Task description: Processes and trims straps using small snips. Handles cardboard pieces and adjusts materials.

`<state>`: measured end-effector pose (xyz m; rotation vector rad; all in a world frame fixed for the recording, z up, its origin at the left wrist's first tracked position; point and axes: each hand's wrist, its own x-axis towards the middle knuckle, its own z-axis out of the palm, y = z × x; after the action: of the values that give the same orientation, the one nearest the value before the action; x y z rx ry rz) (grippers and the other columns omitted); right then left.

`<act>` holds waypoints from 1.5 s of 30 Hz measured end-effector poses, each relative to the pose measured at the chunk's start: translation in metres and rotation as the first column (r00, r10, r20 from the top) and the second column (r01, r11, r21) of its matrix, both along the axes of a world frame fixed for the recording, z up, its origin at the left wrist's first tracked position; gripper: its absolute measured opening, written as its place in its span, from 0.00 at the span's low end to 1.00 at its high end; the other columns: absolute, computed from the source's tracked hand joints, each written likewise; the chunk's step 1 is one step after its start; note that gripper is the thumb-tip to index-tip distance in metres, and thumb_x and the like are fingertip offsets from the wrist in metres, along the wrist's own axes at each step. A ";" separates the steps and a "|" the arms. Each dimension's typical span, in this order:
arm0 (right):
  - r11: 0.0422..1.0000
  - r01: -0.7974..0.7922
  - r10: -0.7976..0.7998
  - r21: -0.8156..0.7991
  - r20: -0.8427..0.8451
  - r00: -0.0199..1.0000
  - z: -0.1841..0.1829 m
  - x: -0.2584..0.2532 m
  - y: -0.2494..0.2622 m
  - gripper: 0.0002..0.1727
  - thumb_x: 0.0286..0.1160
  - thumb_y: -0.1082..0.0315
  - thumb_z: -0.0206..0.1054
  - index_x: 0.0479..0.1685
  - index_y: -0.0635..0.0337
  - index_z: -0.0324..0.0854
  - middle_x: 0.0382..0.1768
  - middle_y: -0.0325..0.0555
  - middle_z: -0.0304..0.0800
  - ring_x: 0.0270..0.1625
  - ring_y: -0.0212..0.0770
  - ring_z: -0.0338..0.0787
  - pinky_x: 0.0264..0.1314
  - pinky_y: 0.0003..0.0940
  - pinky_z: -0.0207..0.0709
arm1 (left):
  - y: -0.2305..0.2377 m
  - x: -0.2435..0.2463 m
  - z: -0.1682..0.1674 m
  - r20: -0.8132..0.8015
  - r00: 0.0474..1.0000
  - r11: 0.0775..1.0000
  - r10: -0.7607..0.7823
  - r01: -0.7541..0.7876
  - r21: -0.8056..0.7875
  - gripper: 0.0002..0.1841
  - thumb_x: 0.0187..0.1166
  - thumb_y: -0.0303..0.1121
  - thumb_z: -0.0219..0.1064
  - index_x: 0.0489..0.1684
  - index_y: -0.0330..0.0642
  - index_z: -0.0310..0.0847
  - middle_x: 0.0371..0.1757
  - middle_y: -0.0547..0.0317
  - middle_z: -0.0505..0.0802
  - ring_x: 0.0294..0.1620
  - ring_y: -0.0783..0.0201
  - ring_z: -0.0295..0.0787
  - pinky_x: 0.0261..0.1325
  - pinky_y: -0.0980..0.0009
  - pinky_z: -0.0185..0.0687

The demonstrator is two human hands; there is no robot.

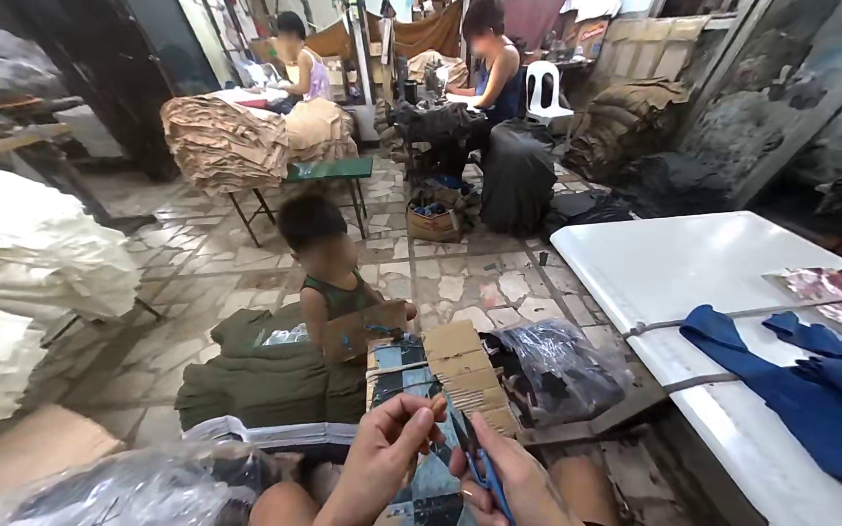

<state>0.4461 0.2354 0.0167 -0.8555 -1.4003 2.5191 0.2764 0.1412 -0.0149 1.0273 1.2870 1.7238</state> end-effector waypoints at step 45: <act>1.000 -0.007 0.006 -0.013 -0.058 0.998 -0.037 -0.004 -0.010 0.27 0.92 0.45 0.50 0.32 0.54 0.82 0.09 0.26 0.64 0.08 0.20 0.60 0.09 0.17 0.54 | -0.016 -0.022 -0.004 -0.315 0.888 0.925 -0.334 0.245 -0.290 0.13 0.83 0.44 0.68 0.41 0.44 0.90 0.38 0.69 0.91 0.26 0.82 0.79 0.29 0.83 0.77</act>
<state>0.4425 0.2253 -0.0206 -0.7746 -1.3732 2.5392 0.2544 0.1251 -0.0187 1.3533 1.4396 1.1505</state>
